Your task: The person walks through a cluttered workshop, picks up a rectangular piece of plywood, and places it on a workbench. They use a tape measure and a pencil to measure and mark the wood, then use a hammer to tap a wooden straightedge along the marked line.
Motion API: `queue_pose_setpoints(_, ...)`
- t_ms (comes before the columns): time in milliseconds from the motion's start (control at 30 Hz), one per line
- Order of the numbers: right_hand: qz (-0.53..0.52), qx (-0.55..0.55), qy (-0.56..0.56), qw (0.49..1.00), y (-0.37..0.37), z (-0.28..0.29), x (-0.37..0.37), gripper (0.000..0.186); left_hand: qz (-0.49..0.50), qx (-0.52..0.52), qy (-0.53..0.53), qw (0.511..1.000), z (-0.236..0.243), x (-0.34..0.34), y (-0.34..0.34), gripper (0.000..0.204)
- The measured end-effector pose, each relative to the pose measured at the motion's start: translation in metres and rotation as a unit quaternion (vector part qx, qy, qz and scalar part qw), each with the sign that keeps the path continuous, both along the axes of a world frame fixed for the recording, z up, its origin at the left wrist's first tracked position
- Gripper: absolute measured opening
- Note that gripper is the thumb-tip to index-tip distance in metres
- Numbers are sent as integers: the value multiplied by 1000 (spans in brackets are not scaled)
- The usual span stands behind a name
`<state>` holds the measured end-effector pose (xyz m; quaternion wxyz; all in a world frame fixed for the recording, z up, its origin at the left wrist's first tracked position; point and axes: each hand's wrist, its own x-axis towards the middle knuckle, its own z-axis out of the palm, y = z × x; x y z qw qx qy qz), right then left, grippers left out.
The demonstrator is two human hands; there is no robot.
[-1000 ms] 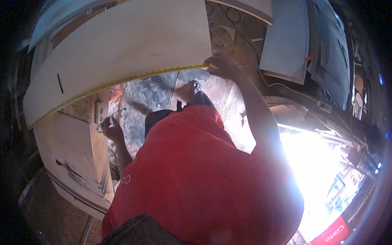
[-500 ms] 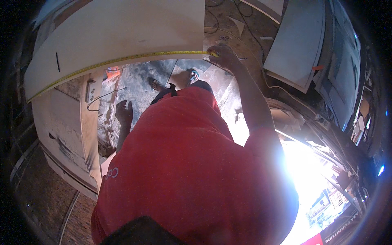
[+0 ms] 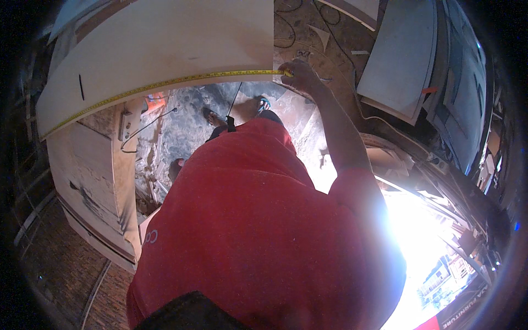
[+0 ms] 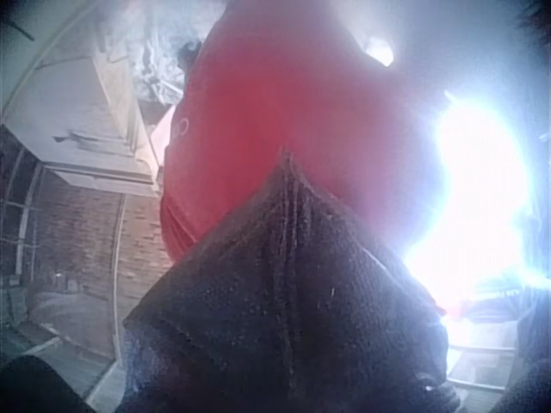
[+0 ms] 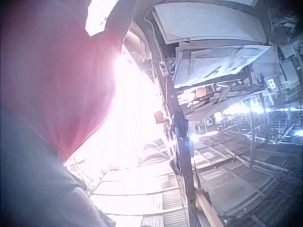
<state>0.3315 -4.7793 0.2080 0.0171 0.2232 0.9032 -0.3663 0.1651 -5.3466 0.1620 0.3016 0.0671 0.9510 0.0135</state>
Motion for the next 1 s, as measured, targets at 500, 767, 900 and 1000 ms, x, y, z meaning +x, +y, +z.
queue_pose_setpoints(500,7,43,9,999,-10,5,0,32,44,46,-43,997,-1,10,8,44)
queue_pose_setpoints(767,-23,42,30,998,-3,-12,10,33,29,-34,-97,994,-4,23,36,45)
queue_pose_setpoints(900,26,81,7,996,0,-11,2,32,52,50,-103,992,-6,33,26,43)
queue_pose_setpoints(1000,88,81,7,993,2,-17,1,34,57,82,-84,991,1,37,29,46)
